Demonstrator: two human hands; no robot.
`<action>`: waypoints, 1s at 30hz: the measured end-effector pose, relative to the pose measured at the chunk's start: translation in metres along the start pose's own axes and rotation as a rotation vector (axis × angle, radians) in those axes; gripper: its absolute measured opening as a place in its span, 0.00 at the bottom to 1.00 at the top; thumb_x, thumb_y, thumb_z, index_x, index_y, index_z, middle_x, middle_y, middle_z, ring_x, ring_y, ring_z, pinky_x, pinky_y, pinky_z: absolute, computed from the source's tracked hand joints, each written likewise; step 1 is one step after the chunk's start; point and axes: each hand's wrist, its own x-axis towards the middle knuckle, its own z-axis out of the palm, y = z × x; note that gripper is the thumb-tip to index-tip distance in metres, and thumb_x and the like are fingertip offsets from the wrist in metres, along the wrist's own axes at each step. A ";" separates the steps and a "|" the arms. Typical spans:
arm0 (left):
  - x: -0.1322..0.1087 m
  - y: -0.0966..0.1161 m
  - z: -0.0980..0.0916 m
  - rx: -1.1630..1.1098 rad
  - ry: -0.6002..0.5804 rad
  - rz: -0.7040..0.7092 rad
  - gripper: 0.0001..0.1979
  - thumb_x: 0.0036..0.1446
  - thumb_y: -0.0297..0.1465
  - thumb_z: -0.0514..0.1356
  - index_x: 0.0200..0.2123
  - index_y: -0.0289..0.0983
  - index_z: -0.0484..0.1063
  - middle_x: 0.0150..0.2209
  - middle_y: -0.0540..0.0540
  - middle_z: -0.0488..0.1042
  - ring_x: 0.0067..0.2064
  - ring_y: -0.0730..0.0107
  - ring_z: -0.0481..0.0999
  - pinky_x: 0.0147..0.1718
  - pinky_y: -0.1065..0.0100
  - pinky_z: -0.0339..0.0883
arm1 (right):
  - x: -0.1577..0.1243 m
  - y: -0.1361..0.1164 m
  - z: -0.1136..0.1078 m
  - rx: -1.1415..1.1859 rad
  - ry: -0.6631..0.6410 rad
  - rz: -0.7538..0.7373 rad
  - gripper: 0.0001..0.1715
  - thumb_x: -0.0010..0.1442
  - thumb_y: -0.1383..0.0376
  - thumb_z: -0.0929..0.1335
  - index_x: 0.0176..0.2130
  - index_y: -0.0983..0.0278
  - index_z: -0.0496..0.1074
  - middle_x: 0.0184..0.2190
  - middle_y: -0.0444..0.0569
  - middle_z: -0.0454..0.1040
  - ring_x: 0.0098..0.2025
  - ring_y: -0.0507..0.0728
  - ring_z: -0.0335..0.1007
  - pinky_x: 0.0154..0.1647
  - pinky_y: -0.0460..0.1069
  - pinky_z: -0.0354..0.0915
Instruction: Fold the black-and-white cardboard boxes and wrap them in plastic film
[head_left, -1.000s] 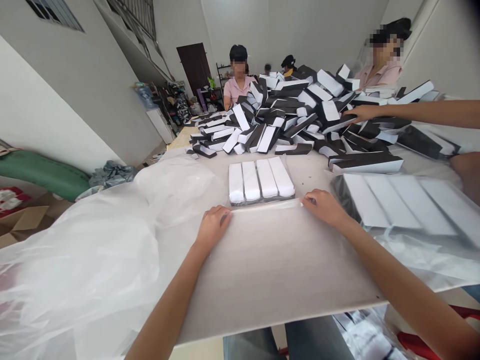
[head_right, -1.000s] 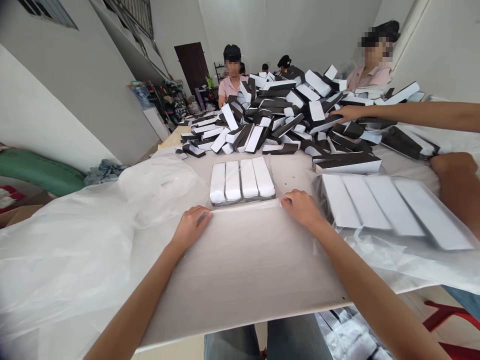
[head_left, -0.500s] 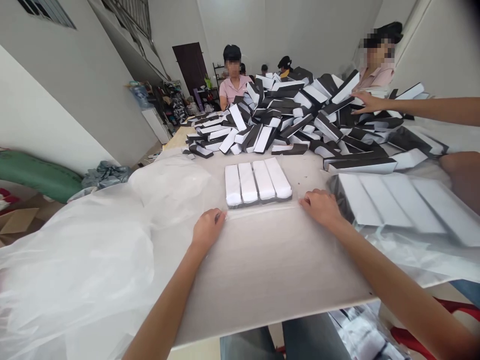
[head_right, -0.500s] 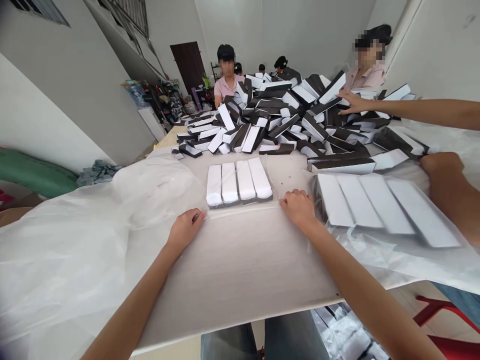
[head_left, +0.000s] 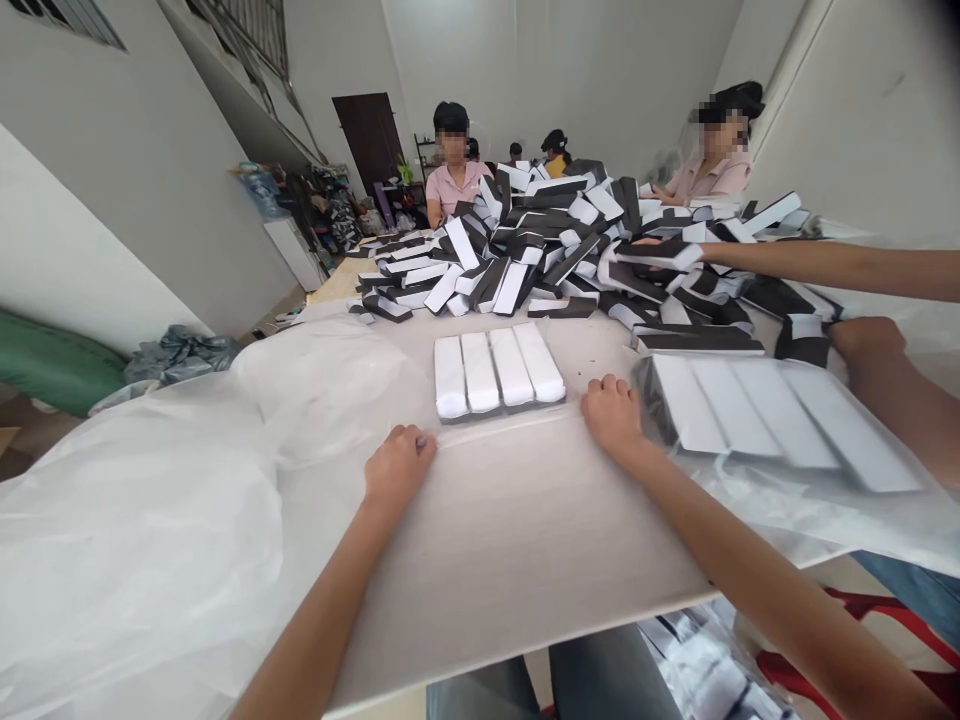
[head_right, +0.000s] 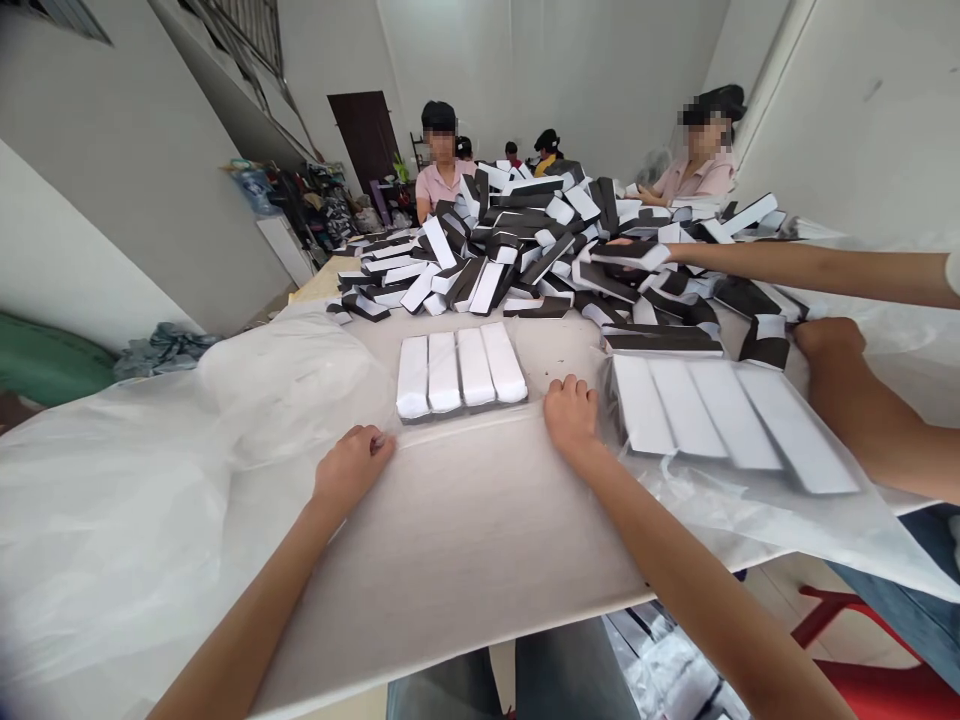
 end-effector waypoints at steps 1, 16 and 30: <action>-0.001 -0.001 0.001 0.022 0.073 0.030 0.10 0.60 0.36 0.51 0.35 0.38 0.69 0.39 0.43 0.72 0.35 0.61 0.74 0.23 0.68 0.60 | 0.000 0.001 -0.002 0.018 0.029 0.009 0.17 0.62 0.71 0.57 0.43 0.73 0.71 0.42 0.65 0.70 0.42 0.66 0.65 0.40 0.56 0.57; -0.016 0.022 0.022 -0.128 -0.040 0.794 0.26 0.65 0.40 0.46 0.64 0.38 0.55 0.66 0.43 0.55 0.66 0.60 0.52 0.62 0.55 0.52 | -0.051 -0.055 -0.018 0.487 -0.047 -0.885 0.28 0.67 0.60 0.57 0.63 0.67 0.57 0.65 0.57 0.52 0.66 0.62 0.47 0.63 0.58 0.52; -0.016 0.014 0.009 -0.185 -0.227 0.651 0.28 0.64 0.46 0.45 0.64 0.47 0.53 0.67 0.47 0.50 0.67 0.59 0.49 0.63 0.47 0.40 | -0.049 -0.037 -0.020 0.320 -0.239 -0.587 0.33 0.66 0.48 0.53 0.64 0.57 0.56 0.65 0.55 0.52 0.66 0.64 0.44 0.61 0.69 0.46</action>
